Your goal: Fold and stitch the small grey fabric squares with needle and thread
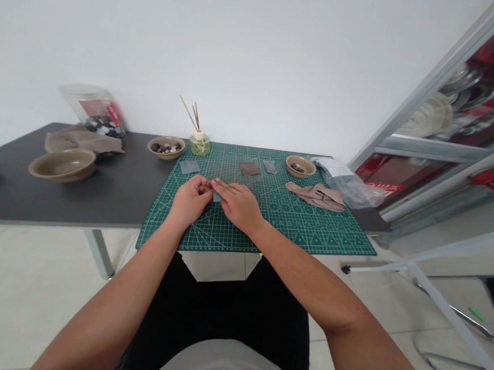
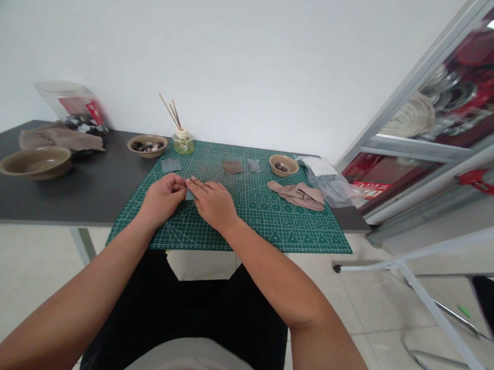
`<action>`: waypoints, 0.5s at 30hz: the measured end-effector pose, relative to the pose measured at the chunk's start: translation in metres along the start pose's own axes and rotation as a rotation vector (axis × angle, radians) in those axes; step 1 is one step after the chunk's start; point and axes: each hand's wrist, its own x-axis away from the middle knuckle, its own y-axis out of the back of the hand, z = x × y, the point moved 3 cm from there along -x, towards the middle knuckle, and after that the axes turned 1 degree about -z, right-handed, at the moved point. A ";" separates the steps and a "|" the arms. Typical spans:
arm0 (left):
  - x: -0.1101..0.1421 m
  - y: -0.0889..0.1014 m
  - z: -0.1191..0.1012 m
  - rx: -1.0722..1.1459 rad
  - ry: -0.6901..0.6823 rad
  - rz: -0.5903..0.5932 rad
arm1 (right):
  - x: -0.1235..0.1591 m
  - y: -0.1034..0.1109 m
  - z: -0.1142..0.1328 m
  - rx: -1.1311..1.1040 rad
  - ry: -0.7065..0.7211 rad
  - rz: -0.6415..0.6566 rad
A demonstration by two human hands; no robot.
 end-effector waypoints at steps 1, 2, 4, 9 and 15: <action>0.000 -0.001 0.000 0.023 0.010 0.012 | 0.000 0.000 -0.001 -0.006 -0.012 -0.006; 0.000 -0.001 0.000 0.052 0.023 0.025 | 0.000 -0.001 -0.001 -0.012 -0.034 -0.013; 0.000 -0.003 0.000 0.128 0.042 0.038 | 0.000 -0.002 -0.003 -0.019 -0.083 -0.022; 0.001 -0.003 -0.003 0.146 0.026 0.028 | 0.000 -0.001 -0.002 -0.008 -0.086 -0.020; 0.000 -0.001 -0.004 -0.006 -0.043 0.009 | 0.000 -0.001 0.000 0.010 -0.051 0.029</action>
